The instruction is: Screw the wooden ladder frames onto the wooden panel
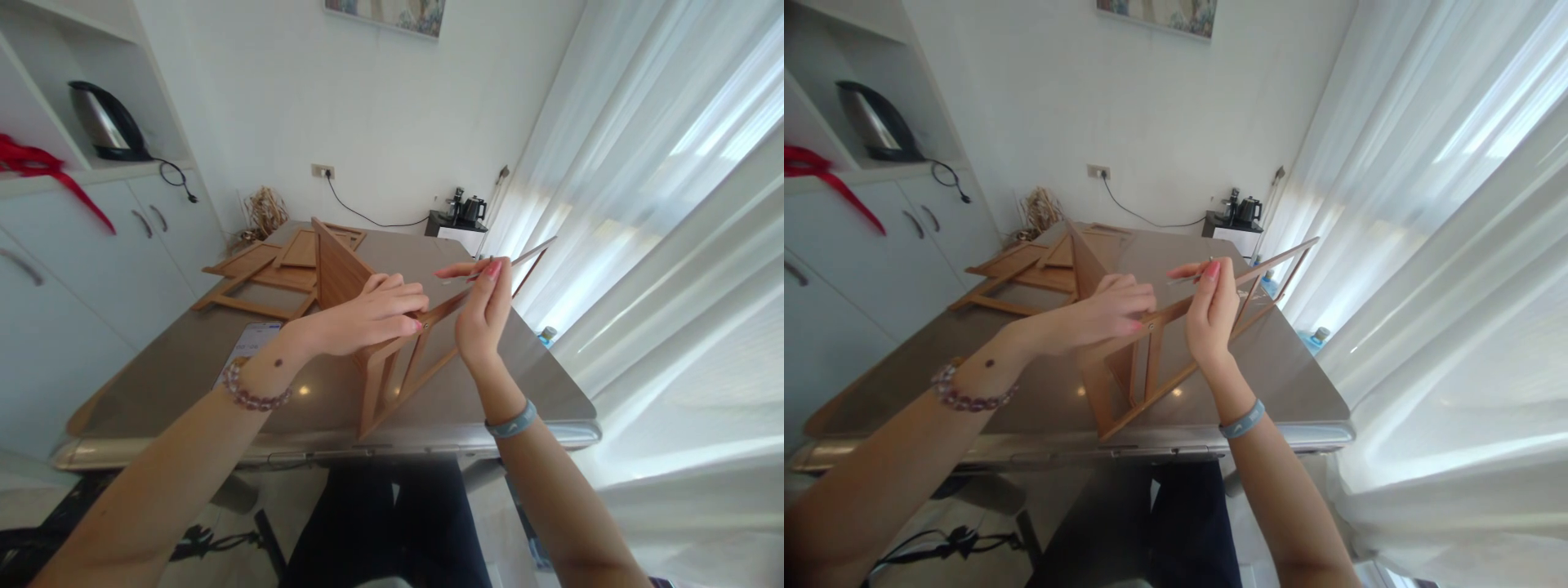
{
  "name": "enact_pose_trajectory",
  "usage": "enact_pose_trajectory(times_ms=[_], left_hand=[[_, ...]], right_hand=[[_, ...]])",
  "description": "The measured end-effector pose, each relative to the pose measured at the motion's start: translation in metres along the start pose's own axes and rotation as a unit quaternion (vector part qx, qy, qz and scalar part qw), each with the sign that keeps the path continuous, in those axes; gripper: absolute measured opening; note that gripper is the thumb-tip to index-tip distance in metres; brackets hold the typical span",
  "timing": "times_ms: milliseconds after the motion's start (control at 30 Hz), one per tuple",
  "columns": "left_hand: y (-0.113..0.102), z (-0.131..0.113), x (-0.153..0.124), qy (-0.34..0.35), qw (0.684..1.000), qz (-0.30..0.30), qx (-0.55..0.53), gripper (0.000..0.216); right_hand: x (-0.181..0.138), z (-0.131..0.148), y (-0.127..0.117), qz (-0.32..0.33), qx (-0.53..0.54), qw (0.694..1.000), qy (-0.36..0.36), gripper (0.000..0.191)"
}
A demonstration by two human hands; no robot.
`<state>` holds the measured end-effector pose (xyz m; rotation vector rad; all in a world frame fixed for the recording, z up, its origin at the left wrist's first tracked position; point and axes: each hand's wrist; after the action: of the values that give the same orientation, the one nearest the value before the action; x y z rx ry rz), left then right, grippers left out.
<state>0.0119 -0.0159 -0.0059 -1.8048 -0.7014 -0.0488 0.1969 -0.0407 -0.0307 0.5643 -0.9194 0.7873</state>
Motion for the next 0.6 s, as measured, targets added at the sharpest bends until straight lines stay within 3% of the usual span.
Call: enact_pose_trajectory(times_ms=[233,600], left_hand=[[-0.008,-0.007,-0.005,-0.012,1.0,0.005,-0.009,0.042],[-0.014,-0.008,-0.007,0.039,0.999,0.001,0.022,0.023]], right_hand=[[-0.01,-0.014,0.018,0.002,0.007,0.996,0.084,0.034],[-0.009,-0.017,0.012,0.021,-0.071,0.997,0.026,0.04]])
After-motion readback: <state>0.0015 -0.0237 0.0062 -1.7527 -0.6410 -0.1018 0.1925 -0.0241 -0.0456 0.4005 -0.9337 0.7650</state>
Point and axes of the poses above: each hand's wrist, its own x-axis towards the middle knuckle, its own y-axis out of the palm, z = x × y, and after that the axes turned 7 degrees about -z, right-handed
